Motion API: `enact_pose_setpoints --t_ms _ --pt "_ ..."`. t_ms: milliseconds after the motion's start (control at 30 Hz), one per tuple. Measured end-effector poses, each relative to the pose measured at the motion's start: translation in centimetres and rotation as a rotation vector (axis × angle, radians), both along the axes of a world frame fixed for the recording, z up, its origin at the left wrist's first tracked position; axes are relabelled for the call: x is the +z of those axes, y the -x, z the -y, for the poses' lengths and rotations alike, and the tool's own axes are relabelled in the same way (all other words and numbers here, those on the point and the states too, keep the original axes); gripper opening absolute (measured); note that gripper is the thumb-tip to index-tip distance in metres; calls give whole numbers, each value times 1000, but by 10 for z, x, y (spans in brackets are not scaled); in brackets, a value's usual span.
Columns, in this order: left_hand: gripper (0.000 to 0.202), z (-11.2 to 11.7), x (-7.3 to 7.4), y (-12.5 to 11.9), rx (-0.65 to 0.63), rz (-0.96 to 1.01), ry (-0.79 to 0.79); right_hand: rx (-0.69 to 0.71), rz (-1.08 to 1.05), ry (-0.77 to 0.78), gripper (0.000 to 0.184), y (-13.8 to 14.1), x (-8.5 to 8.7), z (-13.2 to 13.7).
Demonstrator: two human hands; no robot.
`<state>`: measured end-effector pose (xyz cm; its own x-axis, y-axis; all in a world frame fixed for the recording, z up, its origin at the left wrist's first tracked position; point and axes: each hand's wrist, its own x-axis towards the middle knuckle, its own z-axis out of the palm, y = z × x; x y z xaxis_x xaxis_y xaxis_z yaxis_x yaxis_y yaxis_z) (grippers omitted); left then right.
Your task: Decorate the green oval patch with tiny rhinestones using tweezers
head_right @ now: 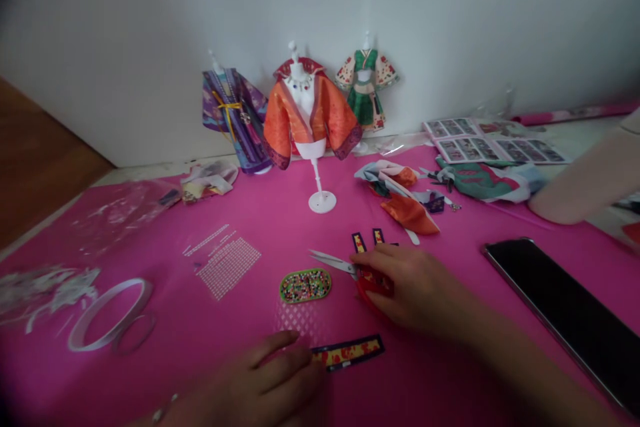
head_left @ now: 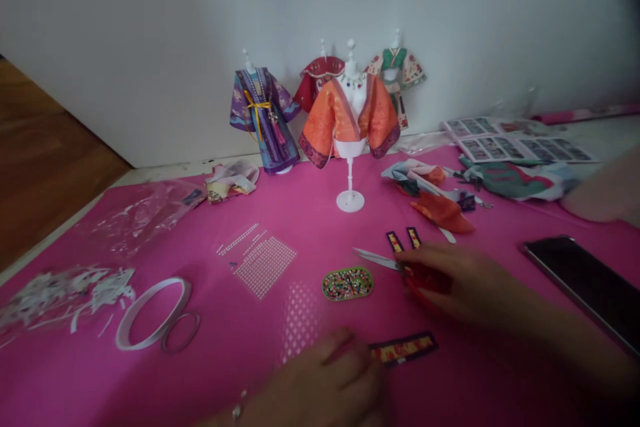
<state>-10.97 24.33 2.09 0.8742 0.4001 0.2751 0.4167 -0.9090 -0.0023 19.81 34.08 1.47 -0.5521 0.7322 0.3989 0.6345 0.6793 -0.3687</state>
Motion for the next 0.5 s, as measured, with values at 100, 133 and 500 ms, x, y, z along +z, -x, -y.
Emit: enact_pose_setpoints --t_ms 100,133,500 --pt "23 -3 -2 -5 -15 14 -2 47 -19 -20 40 1 -2 0" --pt "24 -4 -3 -6 -12 19 -2 53 -20 -22 40 2 -3 0" --pt "16 -15 -6 -3 66 123 31 28 3 -2 39 -1 0 3"
